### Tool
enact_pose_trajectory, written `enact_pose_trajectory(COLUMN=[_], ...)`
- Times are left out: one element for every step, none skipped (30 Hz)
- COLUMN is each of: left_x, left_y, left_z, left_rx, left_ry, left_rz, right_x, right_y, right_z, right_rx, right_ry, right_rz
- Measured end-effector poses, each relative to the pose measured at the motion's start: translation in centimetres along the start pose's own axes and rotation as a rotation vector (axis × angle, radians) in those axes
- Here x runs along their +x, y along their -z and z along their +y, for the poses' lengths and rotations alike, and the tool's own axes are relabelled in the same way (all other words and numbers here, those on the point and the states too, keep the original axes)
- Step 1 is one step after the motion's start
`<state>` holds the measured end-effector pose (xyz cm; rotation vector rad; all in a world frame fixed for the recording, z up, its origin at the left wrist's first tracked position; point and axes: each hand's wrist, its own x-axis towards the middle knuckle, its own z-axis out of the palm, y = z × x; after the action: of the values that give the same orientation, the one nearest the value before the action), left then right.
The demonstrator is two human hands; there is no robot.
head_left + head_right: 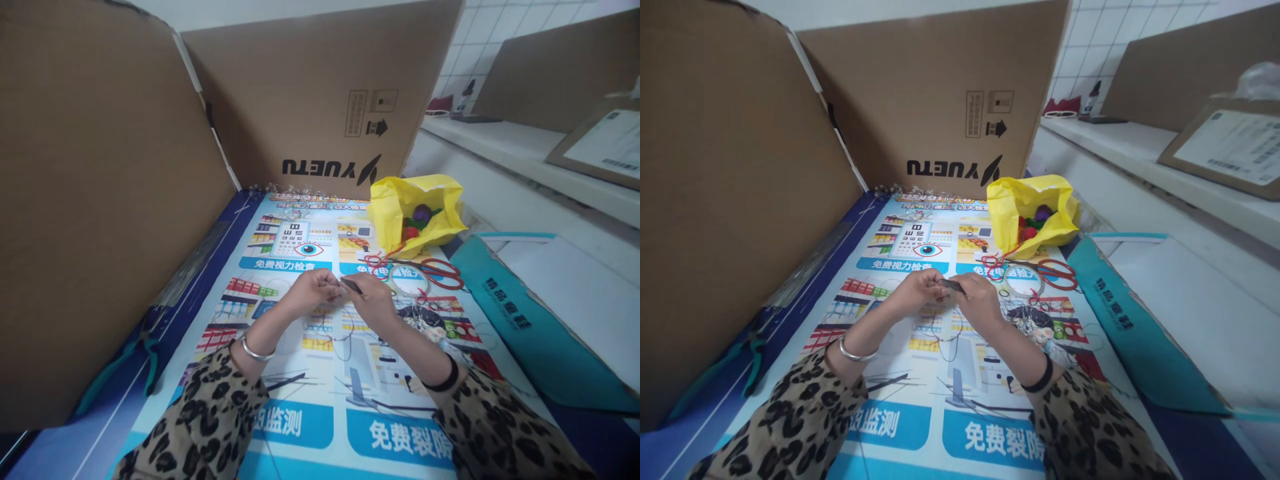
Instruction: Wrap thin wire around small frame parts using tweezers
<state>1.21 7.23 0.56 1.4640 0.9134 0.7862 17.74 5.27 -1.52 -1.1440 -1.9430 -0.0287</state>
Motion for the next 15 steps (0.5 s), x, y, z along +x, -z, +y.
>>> enact_pose_trajectory(left_x=[0.0,0.0,0.0,0.1,0.1,0.1,0.1,0.2,0.2,0.2,0.2,0.1,0.0,-0.1,-0.2], left_y=[0.1,0.2,0.3,0.3,0.4,0.5,0.5,0.6,0.7,0.7,0.8,0.8,0.8,0.8,0.7], left_z=[0.0,-0.1,-0.2,-0.3,-0.3,-0.4,-0.4,-0.3,-0.2,0.1,0.3,0.7,1.0,1.4,1.7], left_rx=[0.02,0.049,0.083,0.117,0.14,0.148,0.142,0.12,0.079,0.022,-0.045,-0.118,-0.189,-0.251,-0.296], left_ry=[-0.002,-0.01,-0.021,-0.031,-0.038,-0.044,-0.048,-0.049,-0.047,-0.044,-0.039,-0.036,-0.042,-0.057,-0.082], left_rz=[-0.006,-0.015,-0.024,-0.033,-0.037,-0.031,-0.016,0.014,0.053,0.096,0.141,0.182,0.22,0.255,0.286], right_x=[0.0,0.0,0.1,0.1,0.2,0.3,0.4,0.5,0.7,0.8,1.0,1.1,1.2,1.2,1.2], right_y=[0.1,0.1,0.2,0.3,0.4,0.6,0.7,0.9,1.1,1.3,1.6,1.8,1.9,2.1,2.1], right_z=[0.1,0.2,0.3,0.4,0.4,0.4,0.3,0.0,-0.3,-0.6,-1.0,-1.4,-1.9,-2.3,-2.6], right_rx=[-0.011,-0.021,-0.03,-0.035,-0.036,-0.032,-0.02,0.0,0.027,0.062,0.108,0.159,0.222,0.289,0.367], right_ry=[0.017,0.035,0.054,0.069,0.079,0.08,0.072,0.048,0.004,-0.057,-0.137,-0.234,-0.327,-0.404,-0.461], right_rz=[-0.01,-0.025,-0.043,-0.064,-0.084,-0.103,-0.112,-0.102,-0.076,-0.044,-0.004,0.014,0.012,0.002,-0.03])
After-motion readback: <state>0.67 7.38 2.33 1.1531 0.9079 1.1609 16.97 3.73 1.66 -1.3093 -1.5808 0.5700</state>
